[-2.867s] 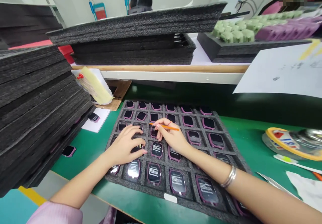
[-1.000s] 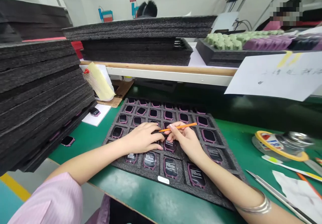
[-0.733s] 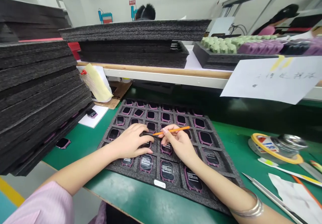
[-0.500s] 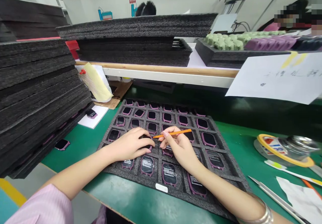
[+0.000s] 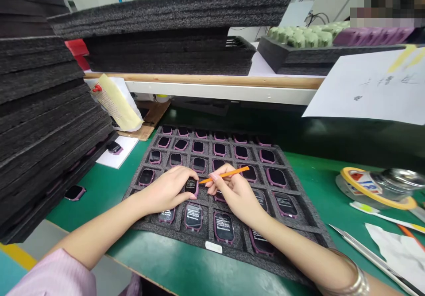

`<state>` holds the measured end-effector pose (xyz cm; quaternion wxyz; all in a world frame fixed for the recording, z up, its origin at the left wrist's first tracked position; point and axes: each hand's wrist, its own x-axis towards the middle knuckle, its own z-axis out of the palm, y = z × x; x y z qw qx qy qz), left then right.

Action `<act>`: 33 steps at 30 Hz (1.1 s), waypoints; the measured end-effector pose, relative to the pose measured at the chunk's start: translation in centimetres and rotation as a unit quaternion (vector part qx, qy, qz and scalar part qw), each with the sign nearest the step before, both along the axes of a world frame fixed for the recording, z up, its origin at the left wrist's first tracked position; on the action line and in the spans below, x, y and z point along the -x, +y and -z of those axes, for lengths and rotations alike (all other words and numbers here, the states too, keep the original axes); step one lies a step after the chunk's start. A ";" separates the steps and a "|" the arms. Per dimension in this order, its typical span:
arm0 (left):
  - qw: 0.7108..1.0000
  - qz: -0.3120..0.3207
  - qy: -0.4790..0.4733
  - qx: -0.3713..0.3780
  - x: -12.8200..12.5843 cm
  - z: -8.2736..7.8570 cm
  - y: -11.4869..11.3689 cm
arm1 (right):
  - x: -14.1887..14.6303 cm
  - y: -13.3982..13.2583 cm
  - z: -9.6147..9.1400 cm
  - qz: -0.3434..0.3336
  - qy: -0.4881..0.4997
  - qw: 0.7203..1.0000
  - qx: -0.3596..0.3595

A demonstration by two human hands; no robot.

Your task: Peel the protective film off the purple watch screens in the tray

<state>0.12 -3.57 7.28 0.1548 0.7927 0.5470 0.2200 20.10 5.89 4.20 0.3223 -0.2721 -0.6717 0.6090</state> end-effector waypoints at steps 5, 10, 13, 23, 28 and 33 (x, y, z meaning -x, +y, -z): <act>1.000 -0.011 -0.019 0.004 0.0 0.1 0.0 | -0.1 0.0 0.0 -0.002 -0.010 1.000 -0.010; 0.999 -0.015 -0.029 0.007 -0.1 0.0 -0.1 | -0.1 -0.1 0.0 0.003 -0.009 1.000 -0.017; 0.999 -0.021 -0.033 0.002 -0.1 0.2 -0.2 | -0.1 0.0 0.0 -0.001 -0.010 1.000 -0.020; 0.998 -0.037 -0.025 -0.048 -0.7 0.0 -1.0 | 0.0 -0.1 -0.1 0.003 0.002 1.000 -0.026; 0.994 0.038 0.066 -0.081 -3.0 -0.2 -2.9 | -0.7 -0.4 -1.3 0.036 0.029 0.999 -0.026; 0.990 0.021 0.106 -0.090 -3.3 0.1 -4.5 | -1.8 -2.1 -1.9 0.008 0.033 0.999 -0.021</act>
